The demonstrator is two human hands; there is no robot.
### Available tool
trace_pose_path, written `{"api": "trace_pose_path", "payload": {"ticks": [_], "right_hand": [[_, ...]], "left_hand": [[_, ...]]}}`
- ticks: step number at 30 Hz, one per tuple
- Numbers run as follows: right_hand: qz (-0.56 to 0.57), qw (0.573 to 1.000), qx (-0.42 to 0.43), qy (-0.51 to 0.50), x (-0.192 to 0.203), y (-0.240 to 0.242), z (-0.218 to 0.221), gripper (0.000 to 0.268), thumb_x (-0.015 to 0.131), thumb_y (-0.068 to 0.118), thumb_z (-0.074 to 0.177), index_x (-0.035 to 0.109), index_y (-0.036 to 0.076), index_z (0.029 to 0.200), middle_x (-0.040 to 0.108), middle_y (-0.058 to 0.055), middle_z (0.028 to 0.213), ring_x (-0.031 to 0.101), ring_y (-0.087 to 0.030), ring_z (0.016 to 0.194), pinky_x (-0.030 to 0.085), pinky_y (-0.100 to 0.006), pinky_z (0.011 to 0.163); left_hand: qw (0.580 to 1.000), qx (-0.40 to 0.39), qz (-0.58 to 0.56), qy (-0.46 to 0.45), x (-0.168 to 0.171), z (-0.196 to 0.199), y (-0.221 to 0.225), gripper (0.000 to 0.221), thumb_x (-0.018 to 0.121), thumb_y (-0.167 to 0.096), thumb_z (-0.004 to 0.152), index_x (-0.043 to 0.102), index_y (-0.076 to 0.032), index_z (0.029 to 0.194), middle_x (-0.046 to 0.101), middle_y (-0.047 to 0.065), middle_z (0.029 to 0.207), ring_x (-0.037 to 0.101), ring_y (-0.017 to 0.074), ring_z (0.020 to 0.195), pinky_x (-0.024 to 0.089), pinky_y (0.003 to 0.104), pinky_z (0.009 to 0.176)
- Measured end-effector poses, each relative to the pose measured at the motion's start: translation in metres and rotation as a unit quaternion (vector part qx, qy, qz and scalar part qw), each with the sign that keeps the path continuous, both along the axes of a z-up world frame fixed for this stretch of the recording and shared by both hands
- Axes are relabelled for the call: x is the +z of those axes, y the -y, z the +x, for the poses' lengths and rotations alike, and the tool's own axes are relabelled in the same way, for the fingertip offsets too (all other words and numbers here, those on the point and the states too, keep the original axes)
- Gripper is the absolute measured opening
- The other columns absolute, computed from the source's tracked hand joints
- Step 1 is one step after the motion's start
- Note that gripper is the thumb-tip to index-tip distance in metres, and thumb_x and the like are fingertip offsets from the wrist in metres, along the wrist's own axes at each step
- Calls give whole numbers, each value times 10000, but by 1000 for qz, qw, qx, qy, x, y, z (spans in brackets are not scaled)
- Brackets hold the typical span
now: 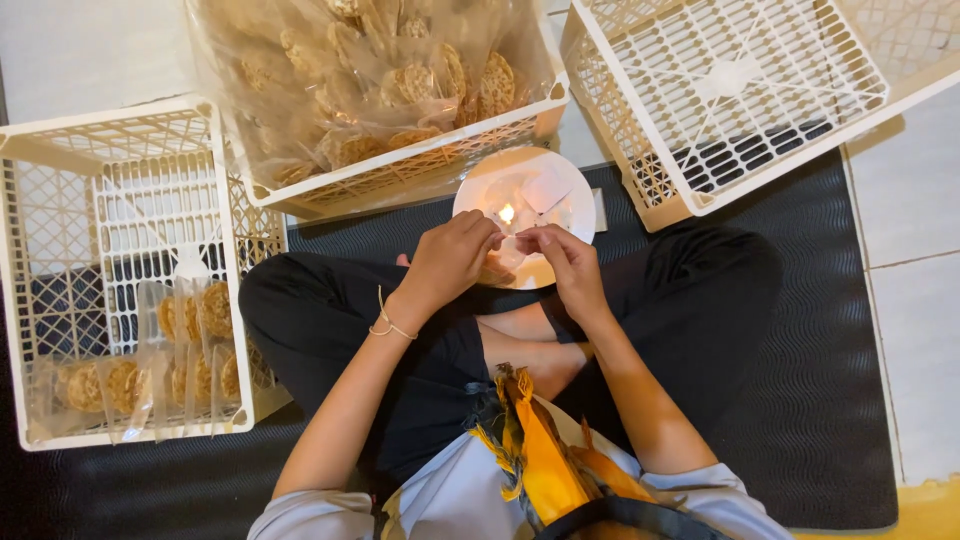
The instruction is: Sealing small plastic bags containing food items using a candle flame as a heat source.
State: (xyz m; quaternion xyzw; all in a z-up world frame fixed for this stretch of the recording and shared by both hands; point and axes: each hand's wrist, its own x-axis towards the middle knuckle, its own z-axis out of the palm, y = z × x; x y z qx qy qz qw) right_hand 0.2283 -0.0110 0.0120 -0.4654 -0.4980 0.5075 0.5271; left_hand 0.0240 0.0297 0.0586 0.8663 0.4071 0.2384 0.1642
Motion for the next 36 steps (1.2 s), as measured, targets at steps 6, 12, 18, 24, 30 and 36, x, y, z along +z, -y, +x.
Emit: {"api": "trace_pose_path", "payload": {"ticks": [6,12,18,24,30,36], "right_hand": [[32,999,-9,-13,18,16,-2,158,679,17,969,753,-19,1105,741,-132,962,643,-160,953,541,-373,927],[77,996,-37,-26,47,24,-2,109,682,-39,960,764,-51,1030,717,-150,919,664,-185,947,554,-369,933],[89,993,-61,-40,80,38,-3,94,672,-35,953,764,-52,966,721,-145,828,686,-174,859,572,-332,832],[110,991,-72,-37,119,53,-11,95,680,-2,956,763,-35,924,723,-148,804,683,-170,818,566,-316,791],[121,989,-81,-9,129,65,-18,128,678,-24,943,723,-59,1058,762,-188,914,732,-216,913,585,-350,822],[118,990,-79,-6,140,71,-27,168,683,-20,941,715,-64,1100,771,-191,964,730,-220,933,605,-379,831]], "left_hand": [[999,10,-20,46,24,6,7,225,512,-198,1082,631,-108,913,525,31,744,627,232,738,509,297,599],[997,9,-32,71,56,12,19,209,525,-200,1077,643,-138,916,507,-2,727,614,205,701,503,283,575],[988,-3,-60,145,99,17,35,197,536,-183,1067,645,-121,914,520,31,712,632,256,681,522,322,575],[985,-3,-46,164,124,16,49,135,614,-215,1035,675,-162,927,541,-10,722,649,194,679,531,288,580],[984,3,-32,176,147,7,60,175,617,-226,1032,660,-145,882,545,10,697,652,236,661,520,310,561],[987,-3,-6,163,162,-3,68,169,624,-200,1023,671,-142,871,552,2,702,655,224,675,517,292,565]]}}
